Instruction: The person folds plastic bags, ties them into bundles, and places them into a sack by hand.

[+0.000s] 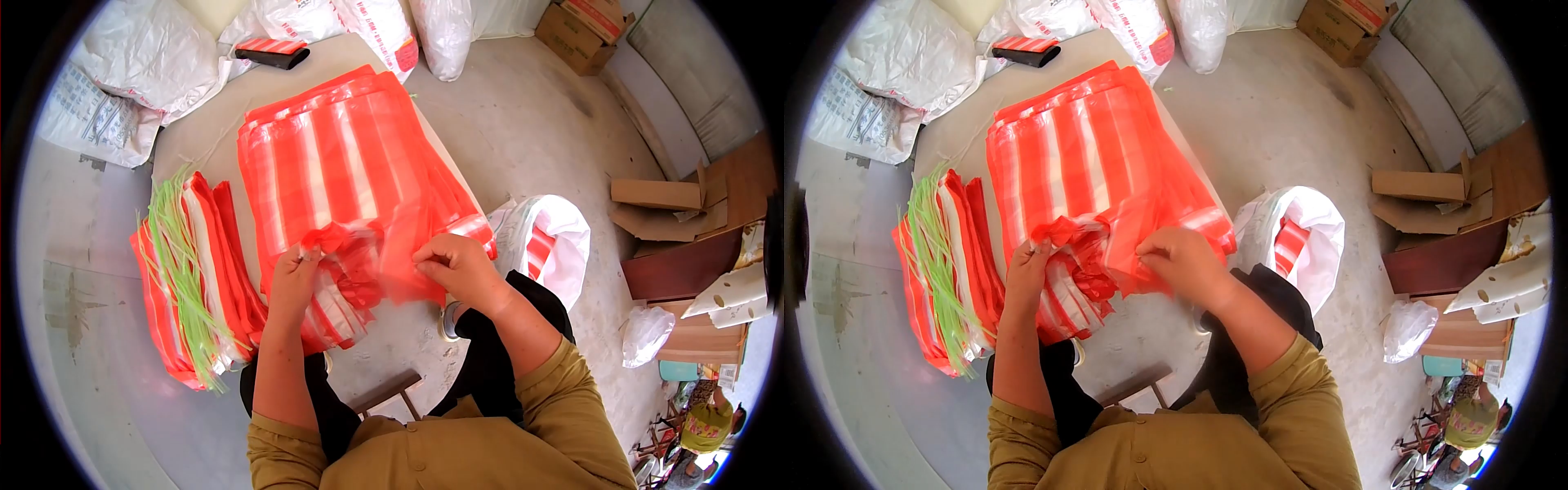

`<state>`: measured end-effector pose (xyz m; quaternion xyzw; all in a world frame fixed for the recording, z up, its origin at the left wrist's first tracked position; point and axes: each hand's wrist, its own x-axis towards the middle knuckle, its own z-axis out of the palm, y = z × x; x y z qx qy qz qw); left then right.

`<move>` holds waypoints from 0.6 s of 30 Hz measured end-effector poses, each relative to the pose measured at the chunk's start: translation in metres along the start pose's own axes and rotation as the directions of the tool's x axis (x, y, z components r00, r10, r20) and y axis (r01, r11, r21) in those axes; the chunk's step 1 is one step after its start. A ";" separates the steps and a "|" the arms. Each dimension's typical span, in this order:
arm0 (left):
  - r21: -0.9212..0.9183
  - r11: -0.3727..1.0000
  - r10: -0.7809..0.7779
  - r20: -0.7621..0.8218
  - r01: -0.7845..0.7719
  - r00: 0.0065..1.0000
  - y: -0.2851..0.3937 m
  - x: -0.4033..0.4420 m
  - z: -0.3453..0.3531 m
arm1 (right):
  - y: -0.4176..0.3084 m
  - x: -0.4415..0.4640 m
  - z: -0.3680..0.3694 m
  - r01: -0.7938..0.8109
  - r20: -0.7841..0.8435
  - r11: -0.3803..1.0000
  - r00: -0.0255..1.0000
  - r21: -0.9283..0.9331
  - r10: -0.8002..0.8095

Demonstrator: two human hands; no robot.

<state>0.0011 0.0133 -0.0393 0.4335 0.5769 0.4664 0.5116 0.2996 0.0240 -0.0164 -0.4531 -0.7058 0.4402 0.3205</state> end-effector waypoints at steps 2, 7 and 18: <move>-0.001 1.000 -0.009 0.000 0.009 1.000 -0.002 0.001 -0.001 | -0.004 -0.001 0.000 -0.019 -0.005 0.999 1.000 0.047 0.019; 0.002 1.000 -0.003 -0.011 0.003 1.000 0.000 0.000 0.000 | -0.014 0.000 -0.011 -0.117 0.100 0.934 0.991 0.338 0.088; 0.019 1.000 -0.011 -0.014 0.012 1.000 0.000 0.000 -0.001 | -0.037 -0.004 -0.035 -0.070 0.413 0.998 0.908 -0.001 0.064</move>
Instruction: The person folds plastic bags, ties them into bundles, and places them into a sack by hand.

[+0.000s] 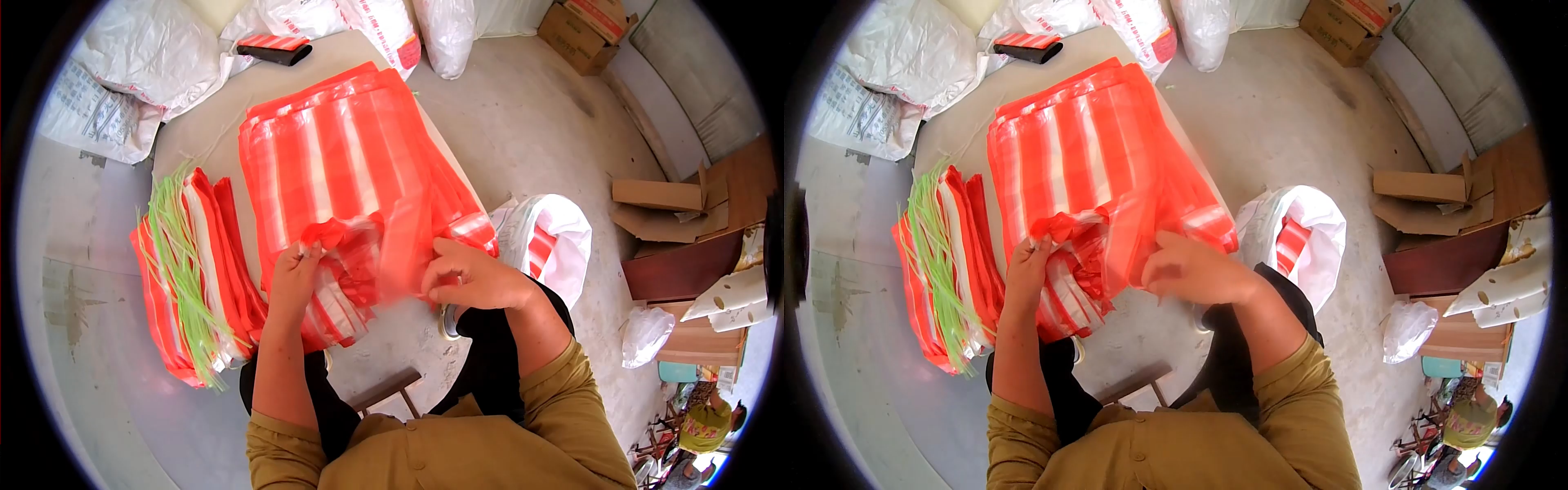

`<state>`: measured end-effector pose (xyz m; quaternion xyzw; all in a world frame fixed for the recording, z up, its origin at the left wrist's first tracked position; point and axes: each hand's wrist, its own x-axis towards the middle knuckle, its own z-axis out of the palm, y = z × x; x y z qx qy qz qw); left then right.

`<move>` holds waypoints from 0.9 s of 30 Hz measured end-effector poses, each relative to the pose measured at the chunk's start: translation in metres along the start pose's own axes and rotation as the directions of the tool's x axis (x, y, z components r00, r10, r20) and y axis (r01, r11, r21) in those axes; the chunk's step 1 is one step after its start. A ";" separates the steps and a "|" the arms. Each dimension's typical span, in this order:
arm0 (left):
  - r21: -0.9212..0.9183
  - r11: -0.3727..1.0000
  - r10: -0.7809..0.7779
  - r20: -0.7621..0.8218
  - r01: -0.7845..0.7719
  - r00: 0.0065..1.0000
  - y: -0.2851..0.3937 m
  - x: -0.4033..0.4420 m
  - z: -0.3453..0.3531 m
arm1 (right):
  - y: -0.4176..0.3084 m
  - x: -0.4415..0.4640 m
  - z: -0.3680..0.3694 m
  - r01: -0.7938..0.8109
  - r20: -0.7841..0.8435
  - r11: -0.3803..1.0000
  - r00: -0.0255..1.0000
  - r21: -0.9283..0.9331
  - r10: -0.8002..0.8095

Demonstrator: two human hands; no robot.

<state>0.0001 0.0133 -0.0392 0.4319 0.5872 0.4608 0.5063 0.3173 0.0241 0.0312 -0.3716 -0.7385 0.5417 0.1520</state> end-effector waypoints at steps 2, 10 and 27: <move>-0.019 1.000 0.007 0.006 -0.007 1.000 0.001 0.000 0.001 | -0.007 0.000 -0.001 -0.039 0.062 0.998 0.997 -0.047 0.042; -0.003 1.000 -0.004 0.015 0.004 1.000 0.004 -0.001 0.001 | 0.022 0.012 0.009 -0.043 -0.075 0.954 0.995 0.296 0.068; 0.119 0.974 0.170 0.175 -0.193 0.970 0.003 -0.004 0.004 | 0.033 0.040 0.017 0.044 -0.431 0.674 0.799 0.738 0.419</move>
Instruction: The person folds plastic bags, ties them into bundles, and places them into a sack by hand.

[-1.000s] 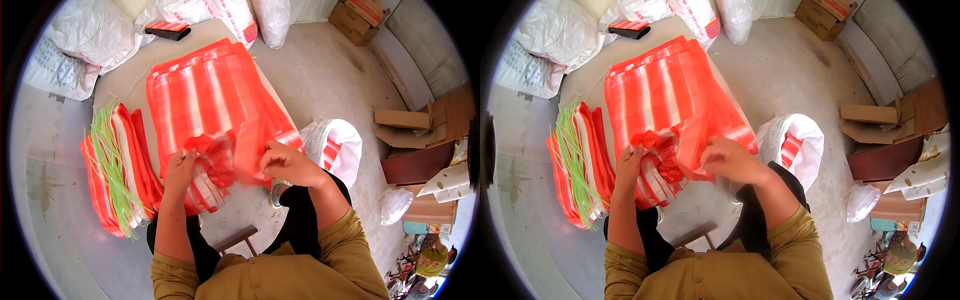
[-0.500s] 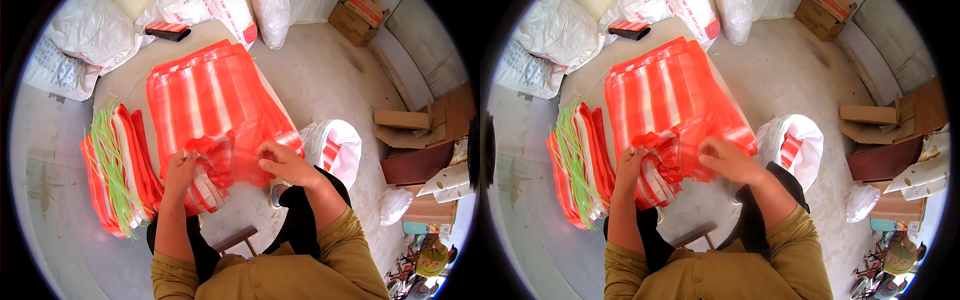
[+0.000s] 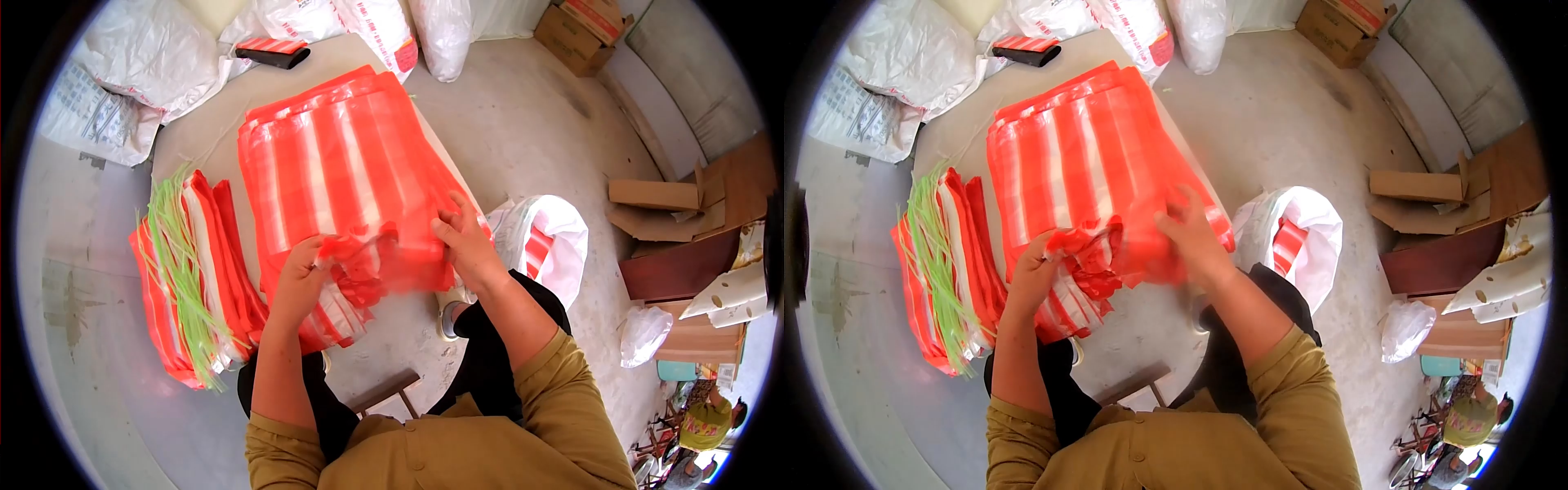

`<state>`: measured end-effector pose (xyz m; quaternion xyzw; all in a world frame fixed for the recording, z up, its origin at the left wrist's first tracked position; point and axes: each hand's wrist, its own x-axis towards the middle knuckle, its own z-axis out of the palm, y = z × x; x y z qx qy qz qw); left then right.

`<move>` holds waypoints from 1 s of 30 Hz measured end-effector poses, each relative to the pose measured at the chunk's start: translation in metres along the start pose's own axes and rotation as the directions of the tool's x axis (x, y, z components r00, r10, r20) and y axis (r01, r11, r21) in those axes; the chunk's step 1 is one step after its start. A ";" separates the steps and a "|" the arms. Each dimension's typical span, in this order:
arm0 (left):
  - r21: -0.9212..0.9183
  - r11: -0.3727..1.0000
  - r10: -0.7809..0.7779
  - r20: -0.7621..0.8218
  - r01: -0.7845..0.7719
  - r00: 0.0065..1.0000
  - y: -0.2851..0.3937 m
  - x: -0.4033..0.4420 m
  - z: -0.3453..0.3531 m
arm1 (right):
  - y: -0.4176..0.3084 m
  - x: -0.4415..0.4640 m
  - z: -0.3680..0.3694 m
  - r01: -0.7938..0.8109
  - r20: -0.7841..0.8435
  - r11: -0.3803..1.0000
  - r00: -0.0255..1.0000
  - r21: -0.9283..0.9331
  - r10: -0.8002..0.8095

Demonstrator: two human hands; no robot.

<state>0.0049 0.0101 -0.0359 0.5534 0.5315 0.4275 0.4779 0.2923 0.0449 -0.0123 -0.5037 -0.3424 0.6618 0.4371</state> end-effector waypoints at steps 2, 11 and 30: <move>0.012 0.998 0.053 0.045 -0.054 0.998 0.001 0.001 -0.001 | 0.001 0.001 0.000 0.044 -0.022 0.999 0.999 0.025 -0.043; 0.270 0.923 0.252 0.117 -0.275 0.961 -0.002 0.003 -0.004 | 0.013 -0.002 -0.010 0.238 0.113 0.884 0.971 -0.402 -0.210; -0.065 0.988 -0.144 -0.015 0.143 0.989 0.004 -0.003 -0.004 | -0.015 0.000 0.000 -0.187 -0.034 0.982 0.982 0.040 0.188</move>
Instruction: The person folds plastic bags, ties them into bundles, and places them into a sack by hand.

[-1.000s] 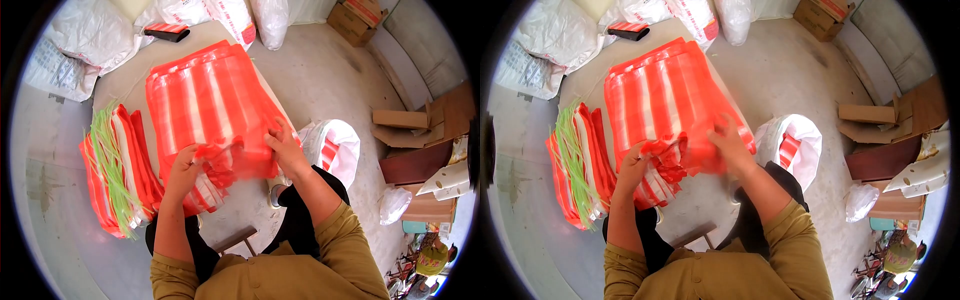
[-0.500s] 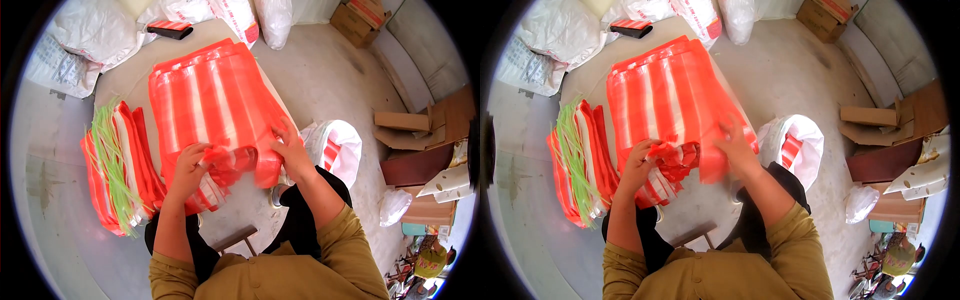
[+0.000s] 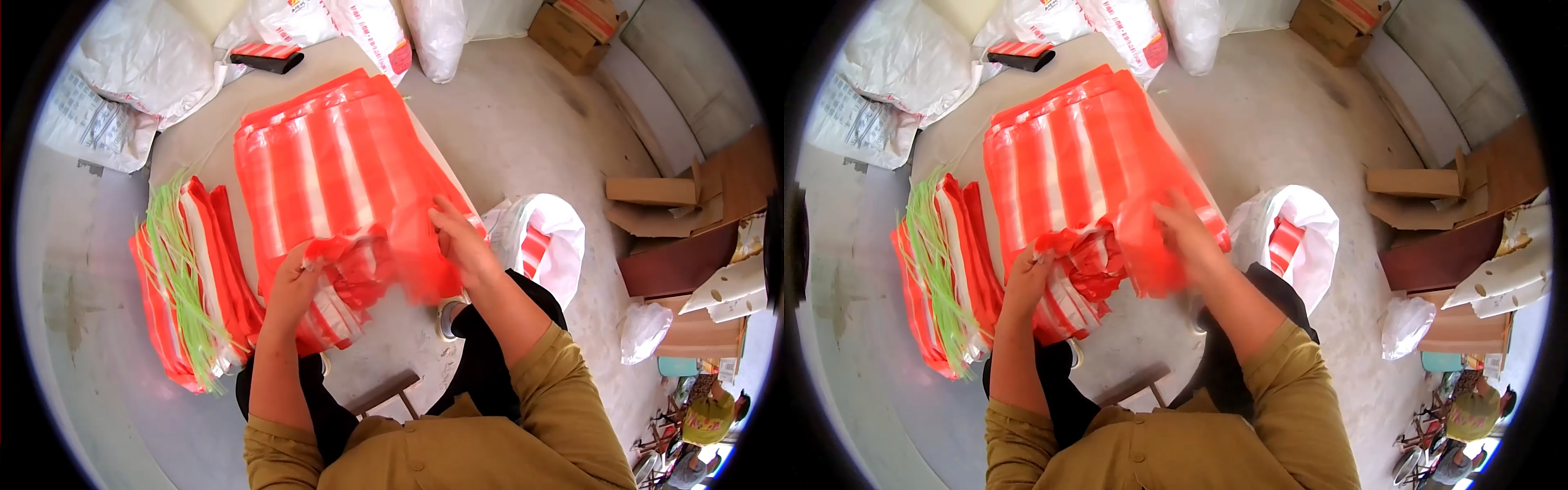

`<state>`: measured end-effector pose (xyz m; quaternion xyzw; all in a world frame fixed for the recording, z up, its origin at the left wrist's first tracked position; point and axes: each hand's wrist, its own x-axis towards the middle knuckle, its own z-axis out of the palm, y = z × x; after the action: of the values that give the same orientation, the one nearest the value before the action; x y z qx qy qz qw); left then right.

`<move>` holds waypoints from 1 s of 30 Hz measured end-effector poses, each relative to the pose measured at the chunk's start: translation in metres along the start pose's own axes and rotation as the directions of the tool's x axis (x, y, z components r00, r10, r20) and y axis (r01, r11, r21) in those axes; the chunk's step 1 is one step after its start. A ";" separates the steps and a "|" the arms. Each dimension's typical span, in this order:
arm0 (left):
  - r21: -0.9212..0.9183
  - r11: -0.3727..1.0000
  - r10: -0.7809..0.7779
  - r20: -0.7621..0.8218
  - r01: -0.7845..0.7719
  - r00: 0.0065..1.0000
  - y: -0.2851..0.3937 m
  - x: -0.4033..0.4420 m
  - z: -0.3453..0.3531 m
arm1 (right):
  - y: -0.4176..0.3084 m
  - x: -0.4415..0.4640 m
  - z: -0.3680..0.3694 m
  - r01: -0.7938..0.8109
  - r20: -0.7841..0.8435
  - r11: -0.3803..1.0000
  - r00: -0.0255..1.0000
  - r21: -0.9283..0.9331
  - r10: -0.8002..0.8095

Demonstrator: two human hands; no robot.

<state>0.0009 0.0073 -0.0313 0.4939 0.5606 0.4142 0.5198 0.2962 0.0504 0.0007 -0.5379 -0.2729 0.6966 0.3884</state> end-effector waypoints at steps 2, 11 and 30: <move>-0.004 0.999 0.046 0.008 -0.046 0.999 -0.005 0.000 -0.001 | 0.013 0.007 0.010 0.048 -0.048 0.999 0.998 0.017 -0.047; 0.343 0.840 0.381 0.179 -0.421 0.907 -0.006 0.006 -0.001 | 0.033 -0.006 -0.011 0.135 0.296 0.962 0.953 -0.239 -0.060; 0.640 0.583 0.450 0.258 -0.500 0.855 0.001 -0.004 0.007 | -0.008 -0.032 -0.019 0.241 0.413 0.865 0.910 -0.440 -0.044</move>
<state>0.0080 0.0031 -0.0303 0.7953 0.5022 0.2829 0.1876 0.3208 0.0274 0.0192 -0.4459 -0.5488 0.6681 0.2316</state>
